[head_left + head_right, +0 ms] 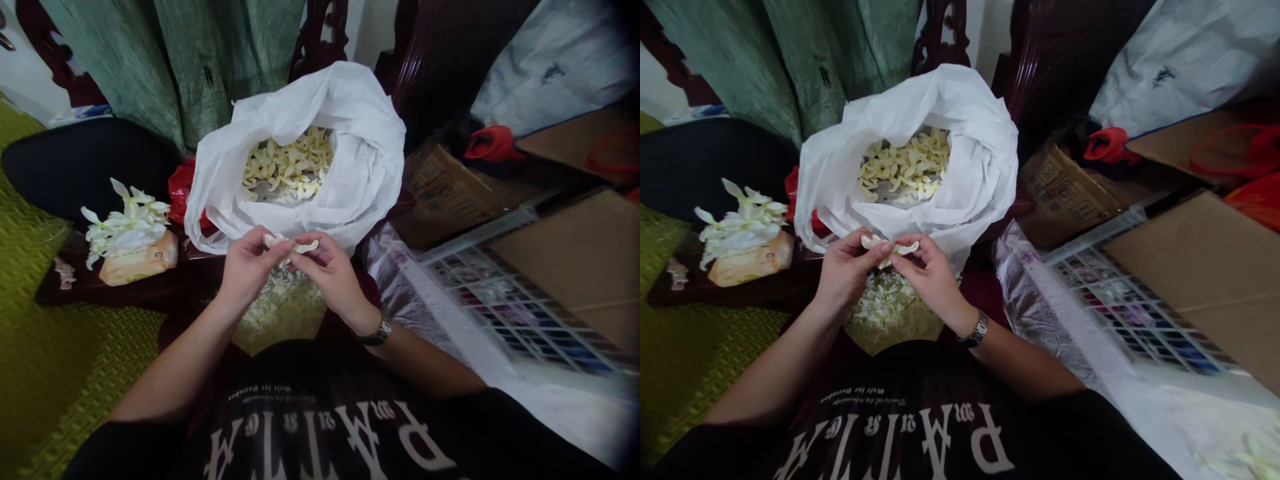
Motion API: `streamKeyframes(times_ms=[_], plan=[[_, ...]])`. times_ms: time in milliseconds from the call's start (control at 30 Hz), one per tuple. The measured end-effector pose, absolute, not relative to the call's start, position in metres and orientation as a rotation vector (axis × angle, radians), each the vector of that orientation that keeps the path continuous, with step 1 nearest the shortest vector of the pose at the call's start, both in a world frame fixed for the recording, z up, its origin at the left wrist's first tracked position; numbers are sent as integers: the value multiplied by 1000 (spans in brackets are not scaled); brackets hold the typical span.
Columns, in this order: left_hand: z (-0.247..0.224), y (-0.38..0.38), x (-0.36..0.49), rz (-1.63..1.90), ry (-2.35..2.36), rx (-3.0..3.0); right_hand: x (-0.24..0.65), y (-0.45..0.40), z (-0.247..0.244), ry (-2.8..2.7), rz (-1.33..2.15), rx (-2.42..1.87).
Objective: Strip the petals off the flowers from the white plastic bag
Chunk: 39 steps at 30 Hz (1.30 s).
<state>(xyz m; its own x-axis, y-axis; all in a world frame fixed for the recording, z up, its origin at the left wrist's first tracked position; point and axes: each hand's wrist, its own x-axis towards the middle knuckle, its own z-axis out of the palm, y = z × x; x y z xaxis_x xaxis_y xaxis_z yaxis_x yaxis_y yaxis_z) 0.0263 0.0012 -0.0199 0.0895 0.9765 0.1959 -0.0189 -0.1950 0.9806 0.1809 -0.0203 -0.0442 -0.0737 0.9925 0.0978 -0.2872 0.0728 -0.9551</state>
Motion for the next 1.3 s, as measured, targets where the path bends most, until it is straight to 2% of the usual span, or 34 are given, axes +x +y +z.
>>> streamKeyframes(times_ms=[300, 467, 700, 900, 1067, 1300], plan=[[-10, 0, 22, 1172, 987, 1414, 185, -15, -37, -1035, 1445, -793], [-1, -2, 19, 1163, 1114, 1578, 182, -14, -29, -946, 1572, -787], [1, -3, 18, 1137, 1201, 1797, 176, -7, -33, -864, 1583, -836], [-5, 2, 10, 1096, 1078, 1556, 181, -2, -37, -804, 1469, -800], [-13, 9, 7, 1298, 1118, 1198, 189, 5, -38, -638, 1315, -715], [-16, 18, -4, 1343, 1147, 1194, 211, 7, -41, -787, 1153, -834]])
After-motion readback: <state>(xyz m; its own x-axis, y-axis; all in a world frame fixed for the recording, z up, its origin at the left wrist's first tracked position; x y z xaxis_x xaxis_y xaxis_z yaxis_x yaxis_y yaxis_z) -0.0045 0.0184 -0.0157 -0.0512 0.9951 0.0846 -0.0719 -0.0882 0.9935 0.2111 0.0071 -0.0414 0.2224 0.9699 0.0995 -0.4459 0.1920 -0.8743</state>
